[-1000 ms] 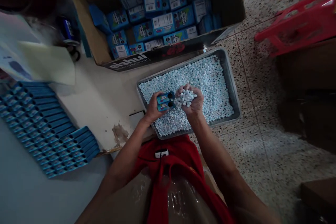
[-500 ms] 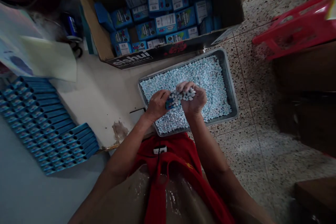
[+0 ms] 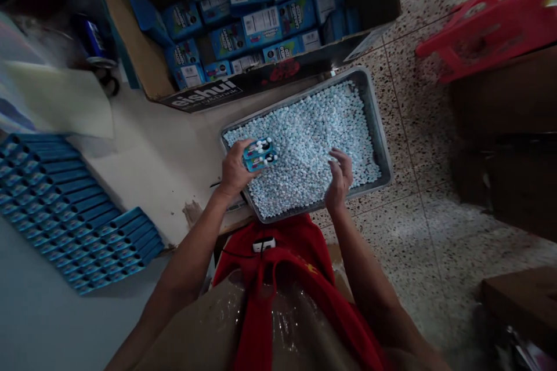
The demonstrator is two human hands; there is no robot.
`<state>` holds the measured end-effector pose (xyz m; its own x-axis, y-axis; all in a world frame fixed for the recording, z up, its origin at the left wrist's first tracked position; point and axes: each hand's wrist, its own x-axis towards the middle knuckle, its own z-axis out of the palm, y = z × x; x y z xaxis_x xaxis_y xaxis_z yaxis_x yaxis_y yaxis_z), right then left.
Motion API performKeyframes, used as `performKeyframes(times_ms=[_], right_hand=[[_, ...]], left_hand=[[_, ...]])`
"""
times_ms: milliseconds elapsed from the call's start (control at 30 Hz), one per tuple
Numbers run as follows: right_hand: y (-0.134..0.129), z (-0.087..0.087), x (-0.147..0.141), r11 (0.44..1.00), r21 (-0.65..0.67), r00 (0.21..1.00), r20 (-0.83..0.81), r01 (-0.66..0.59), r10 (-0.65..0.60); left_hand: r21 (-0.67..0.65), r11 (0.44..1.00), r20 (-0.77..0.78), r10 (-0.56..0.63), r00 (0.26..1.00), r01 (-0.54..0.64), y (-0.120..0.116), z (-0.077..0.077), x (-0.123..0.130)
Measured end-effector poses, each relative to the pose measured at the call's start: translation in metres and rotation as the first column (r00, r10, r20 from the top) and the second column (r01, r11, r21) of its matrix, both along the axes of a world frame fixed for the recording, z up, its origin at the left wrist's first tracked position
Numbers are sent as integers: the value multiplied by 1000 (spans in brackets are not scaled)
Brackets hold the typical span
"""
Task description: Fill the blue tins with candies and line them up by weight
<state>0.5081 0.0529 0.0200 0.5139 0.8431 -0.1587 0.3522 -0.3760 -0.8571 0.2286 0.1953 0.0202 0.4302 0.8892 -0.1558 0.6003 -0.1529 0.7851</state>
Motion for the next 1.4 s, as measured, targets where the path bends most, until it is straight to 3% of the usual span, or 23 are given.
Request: performKeyframes(times_ms=[100,200,367,467,567,700,867,967,1100,1233,1400], right_hand=[[-38,-25,1,950,-57,947,116,306,-298],[-38,-52,-17,912,-71,907,162,404,-389],[0,-81,-44,908,-72,910,78,413,-408],[21,-86,-54,914,-81,911,-93,396,-403],[43,-86,-62,919,-85,874,-287,385,-393],[71,-73,-68,948,-41,788,-546,316,-286],[88,-26,-68,971,100,688,-722,215,-78],[92,10,-69,965,233,716,-694,124,76],[98,42,-69,955,294,809,-569,35,146],[102,52,-68,947,316,861,-466,-51,202],[107,52,-70,923,371,763,-626,107,163]], left_hand=[[31,999,-109,-37,993,40,-7,-2,-17],[28,993,-194,-107,975,114,-13,-3,-13],[25,961,-265,-259,929,275,-12,3,32],[1,942,-340,-315,886,335,-7,7,55],[-16,941,-379,-319,869,338,-1,12,60],[0,954,-393,-276,877,300,5,26,42],[44,971,-369,-203,907,235,2,40,22],[63,974,-321,-186,929,217,-2,39,22],[71,978,-215,-175,961,194,-4,30,25],[59,984,-177,-155,972,168,-2,24,22],[48,991,-159,-113,981,122,-2,22,16]])
